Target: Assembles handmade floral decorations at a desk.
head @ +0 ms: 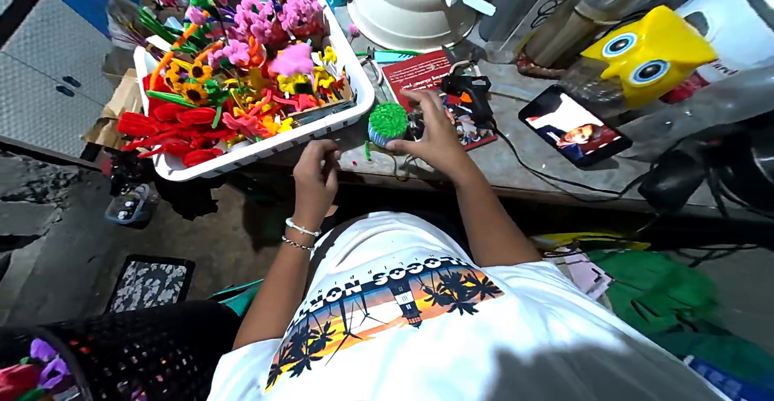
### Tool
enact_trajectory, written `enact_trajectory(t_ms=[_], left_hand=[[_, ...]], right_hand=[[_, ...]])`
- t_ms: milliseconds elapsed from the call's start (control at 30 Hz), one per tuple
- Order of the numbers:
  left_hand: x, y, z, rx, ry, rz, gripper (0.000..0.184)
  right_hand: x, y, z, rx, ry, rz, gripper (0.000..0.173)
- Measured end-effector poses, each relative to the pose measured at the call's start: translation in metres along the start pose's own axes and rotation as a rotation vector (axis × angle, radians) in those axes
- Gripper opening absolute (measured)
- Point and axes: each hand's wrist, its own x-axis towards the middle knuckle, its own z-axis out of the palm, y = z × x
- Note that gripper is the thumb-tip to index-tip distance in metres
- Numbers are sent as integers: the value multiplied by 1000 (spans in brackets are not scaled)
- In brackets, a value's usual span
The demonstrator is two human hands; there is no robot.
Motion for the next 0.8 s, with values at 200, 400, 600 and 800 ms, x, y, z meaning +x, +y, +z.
enact_trajectory(t_ms=[200, 400, 600, 800], left_hand=[[-4, 12, 35, 80, -37, 116, 13], [16, 23, 41, 144, -28, 165, 14], [50, 31, 42, -40, -77, 80, 26], [35, 7, 66, -60, 13, 93, 30]], right_hand=[[-26, -58, -4, 246, 93, -286, 37], [-12, -57, -5, 164, 204, -351, 25], [24, -53, -30, 79, 306, -392, 20], [40, -32, -31, 72, 329, -337, 23]])
